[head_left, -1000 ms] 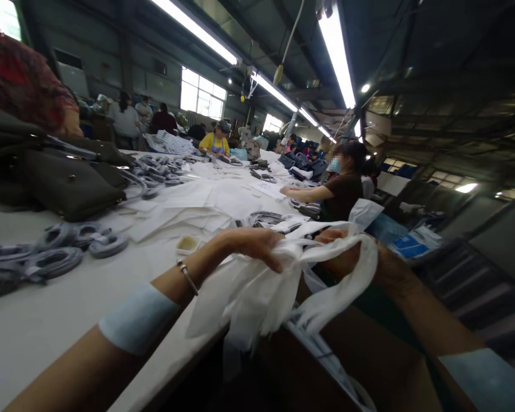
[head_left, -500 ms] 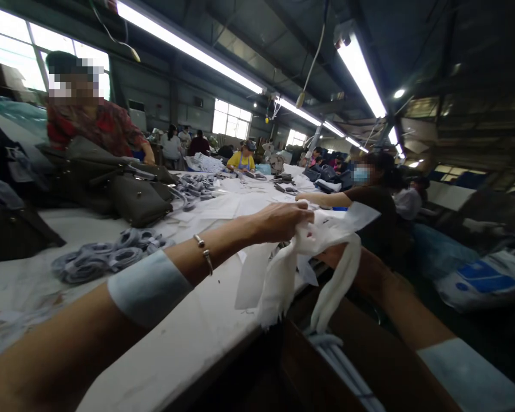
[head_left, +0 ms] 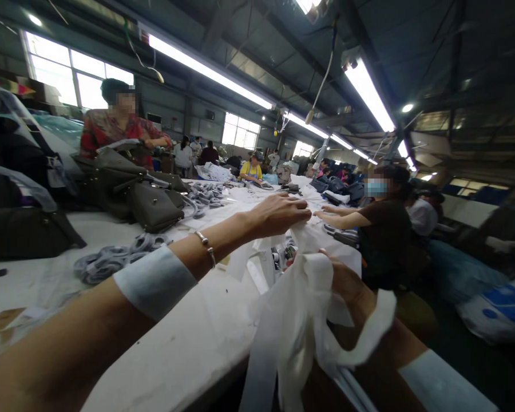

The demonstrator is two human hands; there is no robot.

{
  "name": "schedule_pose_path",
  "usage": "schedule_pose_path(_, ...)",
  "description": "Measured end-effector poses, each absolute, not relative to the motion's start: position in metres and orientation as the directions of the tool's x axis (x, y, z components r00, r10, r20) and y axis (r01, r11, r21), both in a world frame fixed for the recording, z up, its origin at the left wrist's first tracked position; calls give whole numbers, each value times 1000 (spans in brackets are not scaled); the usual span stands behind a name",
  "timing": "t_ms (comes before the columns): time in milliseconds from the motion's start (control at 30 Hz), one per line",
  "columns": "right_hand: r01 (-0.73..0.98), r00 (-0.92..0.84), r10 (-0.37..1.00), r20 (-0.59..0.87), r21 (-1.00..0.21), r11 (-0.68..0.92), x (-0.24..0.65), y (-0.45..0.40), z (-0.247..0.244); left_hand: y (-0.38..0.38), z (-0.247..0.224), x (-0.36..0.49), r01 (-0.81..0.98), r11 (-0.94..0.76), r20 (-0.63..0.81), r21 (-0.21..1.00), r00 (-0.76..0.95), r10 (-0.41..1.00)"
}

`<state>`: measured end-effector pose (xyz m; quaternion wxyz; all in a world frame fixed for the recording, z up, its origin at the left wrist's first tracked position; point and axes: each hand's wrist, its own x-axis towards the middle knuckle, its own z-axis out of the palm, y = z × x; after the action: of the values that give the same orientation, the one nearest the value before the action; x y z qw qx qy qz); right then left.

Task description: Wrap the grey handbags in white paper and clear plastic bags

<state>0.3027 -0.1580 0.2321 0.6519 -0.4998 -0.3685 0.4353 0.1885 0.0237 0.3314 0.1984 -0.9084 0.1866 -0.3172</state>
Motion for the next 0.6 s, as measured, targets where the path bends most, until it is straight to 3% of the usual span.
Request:
schedule_pose_path(100,-279,375,927,-28,-956,84,287,-156,238,33,323,188,-120,-911,566,-394,750,-343)
schedule_pose_path(167,-293,385,923,-15,-950,107,283,-151,238,41,315,189,-26,-964,581,-263,794,-180)
schedule_pose_path(300,-346,373,927,-29,-932,109,291,-138,233,64,289,188,163,-985,534,-49,838,112)
schedule_pose_path(600,-391,420,905,-68,-914,113,303,-131,221,112,219,170,412,-877,364,247,800,478)
